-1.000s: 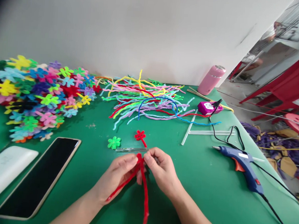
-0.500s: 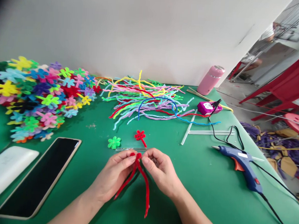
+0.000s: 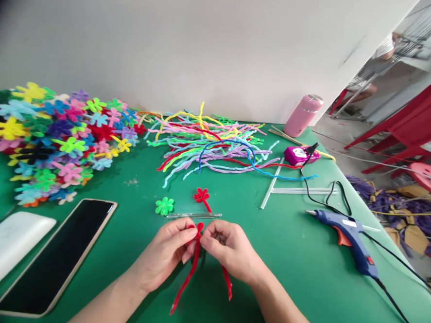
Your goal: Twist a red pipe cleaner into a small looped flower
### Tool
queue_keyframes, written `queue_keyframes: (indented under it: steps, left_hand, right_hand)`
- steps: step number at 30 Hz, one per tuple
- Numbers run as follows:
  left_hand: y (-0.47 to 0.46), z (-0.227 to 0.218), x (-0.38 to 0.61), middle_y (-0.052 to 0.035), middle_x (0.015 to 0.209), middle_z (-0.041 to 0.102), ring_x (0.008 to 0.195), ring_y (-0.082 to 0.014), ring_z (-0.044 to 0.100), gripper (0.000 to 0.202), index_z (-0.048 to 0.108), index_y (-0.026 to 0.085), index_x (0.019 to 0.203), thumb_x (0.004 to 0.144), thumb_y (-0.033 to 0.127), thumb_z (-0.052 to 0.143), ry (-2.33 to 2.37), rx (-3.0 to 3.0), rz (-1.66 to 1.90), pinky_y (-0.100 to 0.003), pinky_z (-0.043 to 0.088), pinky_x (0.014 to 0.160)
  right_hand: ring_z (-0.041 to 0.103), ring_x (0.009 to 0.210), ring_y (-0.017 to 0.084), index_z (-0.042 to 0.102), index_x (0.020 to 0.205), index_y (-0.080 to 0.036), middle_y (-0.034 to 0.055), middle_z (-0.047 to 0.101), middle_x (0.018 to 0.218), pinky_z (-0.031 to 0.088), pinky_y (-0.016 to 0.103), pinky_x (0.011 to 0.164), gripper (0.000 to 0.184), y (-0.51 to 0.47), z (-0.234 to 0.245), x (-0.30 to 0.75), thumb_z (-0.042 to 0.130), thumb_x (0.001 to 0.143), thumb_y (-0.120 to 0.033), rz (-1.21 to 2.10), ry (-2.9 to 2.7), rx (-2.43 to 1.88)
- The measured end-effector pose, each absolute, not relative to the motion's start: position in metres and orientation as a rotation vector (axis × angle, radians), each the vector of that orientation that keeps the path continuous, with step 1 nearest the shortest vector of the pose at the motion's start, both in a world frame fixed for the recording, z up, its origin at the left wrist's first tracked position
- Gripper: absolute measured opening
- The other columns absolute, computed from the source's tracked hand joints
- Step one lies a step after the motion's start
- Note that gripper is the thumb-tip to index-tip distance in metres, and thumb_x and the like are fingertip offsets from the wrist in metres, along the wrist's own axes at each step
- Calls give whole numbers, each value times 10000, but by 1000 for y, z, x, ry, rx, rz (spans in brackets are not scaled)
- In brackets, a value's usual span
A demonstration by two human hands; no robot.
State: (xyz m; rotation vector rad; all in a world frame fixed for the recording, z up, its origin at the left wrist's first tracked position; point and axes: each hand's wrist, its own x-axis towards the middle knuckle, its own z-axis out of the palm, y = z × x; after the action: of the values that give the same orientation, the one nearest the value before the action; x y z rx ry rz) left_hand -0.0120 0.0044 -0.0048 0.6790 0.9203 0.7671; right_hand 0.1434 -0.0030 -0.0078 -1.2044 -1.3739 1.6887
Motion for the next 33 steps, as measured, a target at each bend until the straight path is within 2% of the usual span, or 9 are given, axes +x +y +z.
queue_keyframes:
  steps: [2, 5, 8, 12, 17, 24, 27, 30, 33]
  left_hand:
    - [4, -5, -12, 49, 457, 484, 411, -54, 376, 212, 473, 152, 591, 752, 251, 568, 950, 696, 762, -191, 278, 429]
    - [3, -5, -11, 50, 462, 470, 425, -53, 356, 226, 467, 151, 578, 740, 264, 577, 988, 715, 768, -183, 258, 421]
    - [2, -5, -11, 51, 494, 463, 474, -61, 376, 215, 477, 151, 597, 729, 274, 595, 1026, 728, 775, -175, 290, 457]
    - [3, -4, -11, 47, 543, 461, 536, -80, 405, 205, 506, 160, 633, 747, 310, 588, 1090, 878, 796, -186, 336, 515]
    - [6, -1, -14, 63, 500, 379, 468, -76, 327, 316, 455, 172, 565, 780, 388, 538, 1105, 1085, 699, -195, 261, 445]
    - [7, 7, -18, 58, 527, 386, 495, -92, 334, 304, 441, 180, 595, 837, 363, 453, 1077, 1419, 575, -214, 270, 480]
    - [8, 14, -20, 46, 560, 393, 540, -107, 360, 284, 457, 180, 615, 852, 335, 431, 1020, 1559, 561, -220, 291, 516]
    - [7, 23, -22, 32, 587, 416, 561, -114, 380, 281, 486, 179, 621, 864, 298, 412, 960, 1687, 516, -225, 305, 539]
    - [5, 30, -21, 25, 607, 438, 575, -113, 404, 275, 512, 179, 629, 868, 265, 407, 926, 1794, 491, -222, 314, 549]
  right_hand:
    - [414, 567, 97, 491, 679, -151, -17, 480, 626, 340, 217, 537, 280, -3, -7, 144, 530, 808, -397, 1679, -1393, -1215]
    - [446, 602, 110, 512, 738, -151, 2, 532, 672, 360, 220, 559, 264, -5, -6, 142, 516, 816, -403, 1660, -1433, -1194]
    - [455, 606, 112, 542, 796, -147, 8, 557, 692, 359, 217, 558, 236, -7, -6, 138, 507, 827, -379, 1606, -1497, -1207]
    - [414, 573, 101, 571, 741, -140, -7, 528, 651, 330, 208, 530, 241, -7, -9, 137, 482, 842, -340, 1482, -1585, -1284]
    - [349, 534, 88, 563, 721, -144, -35, 463, 603, 294, 197, 488, 215, -8, -8, 139, 497, 827, -319, 1445, -1649, -1243]
    - [308, 535, 85, 533, 656, -150, -43, 389, 586, 281, 198, 492, 267, -10, 4, 145, 434, 858, -295, 1393, -1779, -1180]
    - [334, 518, 78, 509, 628, -152, -42, 414, 577, 288, 191, 480, 295, -10, 8, 149, 437, 855, -326, 1555, -1688, -1116]
    - [378, 483, 70, 544, 637, -143, -34, 470, 550, 306, 182, 470, 295, -9, 7, 150, 476, 826, -360, 1842, -1456, -1007]
    - [359, 424, 60, 560, 592, -139, -33, 494, 494, 283, 176, 433, 267, -10, 3, 149, 515, 777, -326, 2052, -1200, -899]
